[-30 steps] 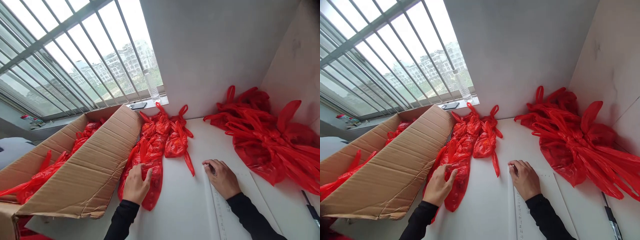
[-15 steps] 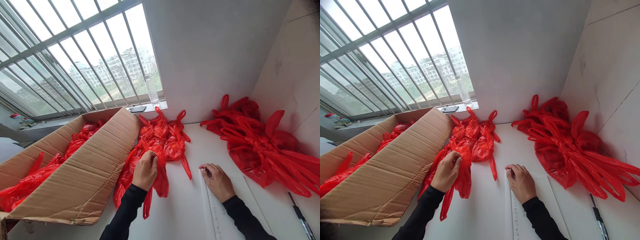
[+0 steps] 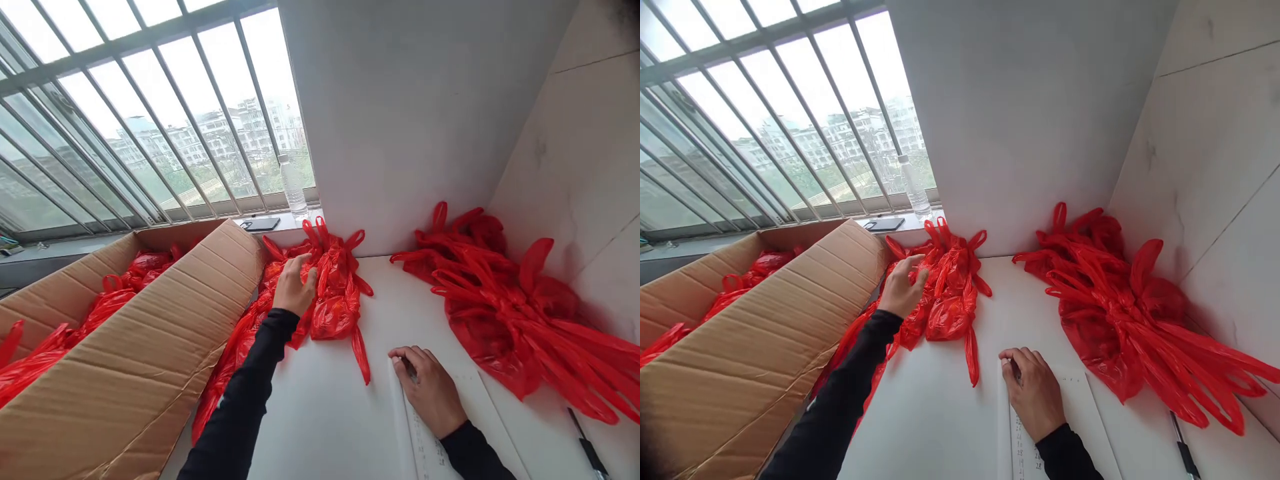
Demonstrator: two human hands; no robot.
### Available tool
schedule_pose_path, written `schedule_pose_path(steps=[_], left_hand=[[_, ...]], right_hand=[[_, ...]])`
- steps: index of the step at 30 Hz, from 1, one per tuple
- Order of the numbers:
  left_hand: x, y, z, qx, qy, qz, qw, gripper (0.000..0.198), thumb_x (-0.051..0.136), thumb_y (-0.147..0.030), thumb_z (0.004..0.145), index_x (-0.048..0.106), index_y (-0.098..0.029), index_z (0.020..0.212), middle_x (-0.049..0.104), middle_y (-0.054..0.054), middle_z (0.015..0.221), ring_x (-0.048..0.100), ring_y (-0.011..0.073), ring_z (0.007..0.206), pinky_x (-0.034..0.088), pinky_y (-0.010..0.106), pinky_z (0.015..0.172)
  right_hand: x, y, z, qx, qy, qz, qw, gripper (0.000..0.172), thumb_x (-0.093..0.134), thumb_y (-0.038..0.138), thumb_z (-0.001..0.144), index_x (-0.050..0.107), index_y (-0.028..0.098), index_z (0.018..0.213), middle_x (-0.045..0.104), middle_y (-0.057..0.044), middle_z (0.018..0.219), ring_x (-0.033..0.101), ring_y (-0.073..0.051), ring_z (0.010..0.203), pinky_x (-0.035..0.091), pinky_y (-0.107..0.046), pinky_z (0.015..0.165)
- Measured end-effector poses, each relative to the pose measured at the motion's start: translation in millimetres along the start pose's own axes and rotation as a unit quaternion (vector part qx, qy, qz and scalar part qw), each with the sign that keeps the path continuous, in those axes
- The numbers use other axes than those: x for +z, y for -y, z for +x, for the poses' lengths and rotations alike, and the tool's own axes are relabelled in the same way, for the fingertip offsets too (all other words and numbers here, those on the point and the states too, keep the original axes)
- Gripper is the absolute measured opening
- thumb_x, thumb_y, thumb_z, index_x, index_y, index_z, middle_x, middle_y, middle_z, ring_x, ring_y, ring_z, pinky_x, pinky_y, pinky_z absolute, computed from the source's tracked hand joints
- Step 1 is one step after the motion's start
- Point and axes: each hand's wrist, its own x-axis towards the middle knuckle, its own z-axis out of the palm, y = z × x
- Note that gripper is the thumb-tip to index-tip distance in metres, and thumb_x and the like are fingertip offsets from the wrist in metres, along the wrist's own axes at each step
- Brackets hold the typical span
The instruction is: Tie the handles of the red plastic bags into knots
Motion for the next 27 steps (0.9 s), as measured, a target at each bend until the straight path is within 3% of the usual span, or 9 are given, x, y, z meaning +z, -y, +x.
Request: schedule_pose_path(steps=[3,6,9,11,14,18,21,24,27], left_hand=[[-32.1,36.7,-78.7,0.005,-0.033,0.101,0.994,0.034,0.048,-0.031,0.092,0.064,-0.017,0.119,0.065,0.013,0.121,0.06,0.027,0.116,0.044,0.042,0.105],[-58.1,75.2,-159.8,-0.035,-0.034,0.233,0.971,0.039,0.045,-0.036,0.093,0.064,-0.017,0.121,0.064,0.014,0.125,0.058,0.0312,0.118,0.044,0.047,0.104],[-64.8,97.9,-226.6,-0.084,0.021,0.279,0.956,0.046,0.043,-0.04,0.093,0.059,-0.016,0.13,0.064,0.015,0.126,0.059,0.0331,0.116,0.048,0.05,0.095],[-61.8,100.7,-254.7,-0.097,0.041,0.259,0.96,0.05,0.043,-0.041,0.094,0.053,-0.016,0.136,0.066,0.014,0.124,0.06,0.0312,0.112,0.05,0.047,0.09],[-58.4,91.9,-269.5,-0.097,0.019,0.223,0.97,0.049,0.044,-0.043,0.095,0.052,-0.018,0.136,0.067,0.011,0.117,0.061,0.0285,0.105,0.05,0.044,0.086],[-63.9,80.8,-264.0,-0.111,-0.047,0.244,0.962,0.049,0.046,-0.045,0.094,0.054,-0.016,0.133,0.064,0.013,0.118,0.059,0.0306,0.106,0.047,0.048,0.093],[-67.3,84.6,-264.8,-0.162,-0.012,0.267,0.95,0.049,0.047,-0.044,0.093,0.055,-0.014,0.131,0.064,0.015,0.117,0.061,0.0334,0.105,0.05,0.049,0.088],[-66.5,89.4,-269.4,-0.18,0.034,0.2,0.962,0.034,0.041,-0.034,0.095,0.061,-0.019,0.118,0.067,0.009,0.105,0.066,0.0273,0.095,0.053,0.041,0.08],[-66.5,81.9,-262.0,-0.147,-0.025,0.142,0.979,0.026,0.041,-0.027,0.095,0.061,-0.023,0.11,0.065,0.006,0.101,0.066,0.0227,0.09,0.053,0.036,0.077]], right_hand=[[-1.1,-0.5,-0.6,0.0,0.003,-0.001,1.0,0.027,0.041,0.034,0.097,0.067,0.026,0.097,0.07,-0.002,0.095,0.061,-0.023,0.089,0.047,-0.04,0.085],[-1.8,-3.0,-2.8,0.004,0.007,-0.007,1.0,0.027,0.042,0.036,0.096,0.067,0.027,0.098,0.07,-0.002,0.095,0.061,-0.023,0.088,0.048,-0.039,0.083],[-1.7,-6.8,-5.2,0.003,0.007,-0.016,1.0,0.028,0.043,0.04,0.095,0.067,0.028,0.099,0.071,-0.002,0.095,0.061,-0.023,0.088,0.048,-0.039,0.082],[-1.8,-8.9,-6.2,0.003,0.008,-0.018,1.0,0.029,0.043,0.042,0.095,0.068,0.028,0.099,0.071,-0.002,0.096,0.062,-0.023,0.088,0.049,-0.039,0.081],[-2.9,-10.0,-7.4,0.006,0.008,-0.023,1.0,0.03,0.043,0.044,0.094,0.069,0.028,0.1,0.071,-0.002,0.097,0.062,-0.024,0.09,0.049,-0.039,0.08],[-5.1,-8.8,-8.7,0.017,0.01,-0.033,0.999,0.031,0.044,0.046,0.093,0.069,0.03,0.101,0.071,-0.001,0.098,0.061,-0.024,0.088,0.05,-0.039,0.08],[-5.4,-8.8,-9.4,0.025,0.011,-0.036,0.999,0.03,0.044,0.047,0.092,0.069,0.031,0.1,0.072,0.0,0.096,0.061,-0.023,0.088,0.05,-0.038,0.077],[-4.4,-11.1,-9.1,0.025,0.012,-0.034,0.999,0.031,0.045,0.048,0.091,0.07,0.031,0.1,0.072,0.0,0.097,0.061,-0.023,0.087,0.05,-0.037,0.075],[-3.0,-14.4,-7.9,0.02,0.015,-0.032,0.999,0.033,0.045,0.049,0.091,0.071,0.031,0.1,0.072,-0.001,0.097,0.062,-0.023,0.087,0.051,-0.037,0.076]])
